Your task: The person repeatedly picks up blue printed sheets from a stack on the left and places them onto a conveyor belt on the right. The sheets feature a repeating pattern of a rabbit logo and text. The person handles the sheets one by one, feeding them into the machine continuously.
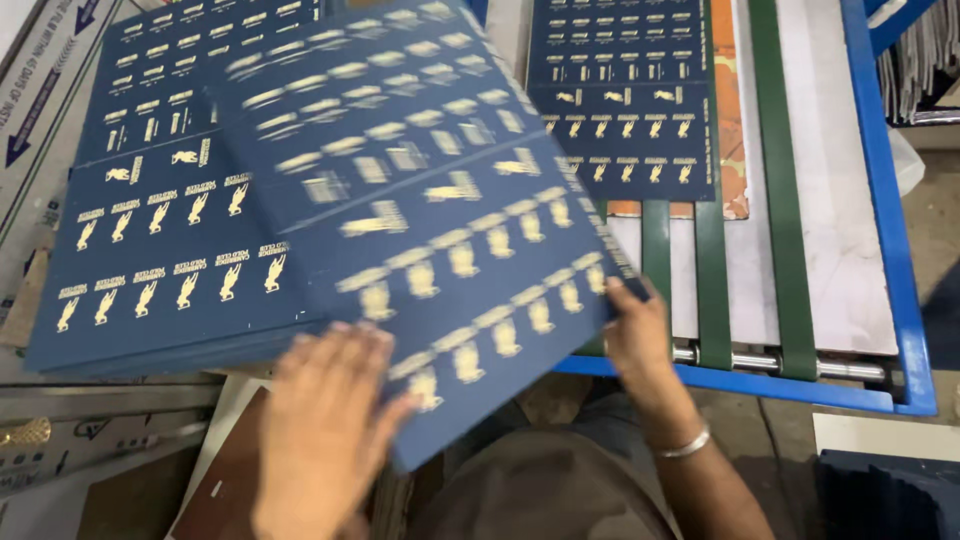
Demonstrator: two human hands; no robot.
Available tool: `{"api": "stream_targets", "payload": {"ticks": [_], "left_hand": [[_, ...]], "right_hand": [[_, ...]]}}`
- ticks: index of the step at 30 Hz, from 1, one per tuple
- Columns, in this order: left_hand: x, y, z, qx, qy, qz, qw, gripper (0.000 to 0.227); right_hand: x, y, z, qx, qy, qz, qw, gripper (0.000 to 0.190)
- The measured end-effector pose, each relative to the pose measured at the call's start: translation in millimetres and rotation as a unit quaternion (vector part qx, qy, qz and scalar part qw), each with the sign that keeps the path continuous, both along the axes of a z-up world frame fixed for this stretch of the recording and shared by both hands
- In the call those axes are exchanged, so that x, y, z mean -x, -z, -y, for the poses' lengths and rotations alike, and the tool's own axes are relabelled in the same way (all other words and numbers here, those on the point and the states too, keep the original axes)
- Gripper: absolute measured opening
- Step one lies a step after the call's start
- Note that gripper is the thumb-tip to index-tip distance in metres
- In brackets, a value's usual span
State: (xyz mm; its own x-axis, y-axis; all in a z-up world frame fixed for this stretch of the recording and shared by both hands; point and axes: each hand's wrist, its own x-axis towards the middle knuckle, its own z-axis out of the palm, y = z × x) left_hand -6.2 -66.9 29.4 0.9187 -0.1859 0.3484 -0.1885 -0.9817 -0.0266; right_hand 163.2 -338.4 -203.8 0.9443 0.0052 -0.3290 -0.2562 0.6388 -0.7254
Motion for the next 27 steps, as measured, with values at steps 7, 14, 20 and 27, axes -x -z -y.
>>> {"api": "stream_targets", "payload": {"ticks": [7,14,20,27], "left_hand": [[-24.2,-3.7,-77.1,-0.012,-0.110,0.028,0.993,0.052],[-14.4,21.3,-83.2,-0.057,-0.118,0.080,0.988,0.042],[-6.9,25.1,-75.2,-0.022,-0.139,0.110,0.984,0.037],[-15.8,10.0,-64.2,-0.058,-0.139,0.119,0.981,0.043]], "right_hand": [[-33.2,118.4,112.3,0.167,0.168,0.052,0.970,0.017],[3.2,153.7,153.9,0.309,0.232,0.057,0.921,0.017],[83.4,164.9,147.2,0.247,0.231,0.042,0.940,0.022],[109.7,156.6,132.4,0.267,0.215,0.053,0.938,0.028]]}}
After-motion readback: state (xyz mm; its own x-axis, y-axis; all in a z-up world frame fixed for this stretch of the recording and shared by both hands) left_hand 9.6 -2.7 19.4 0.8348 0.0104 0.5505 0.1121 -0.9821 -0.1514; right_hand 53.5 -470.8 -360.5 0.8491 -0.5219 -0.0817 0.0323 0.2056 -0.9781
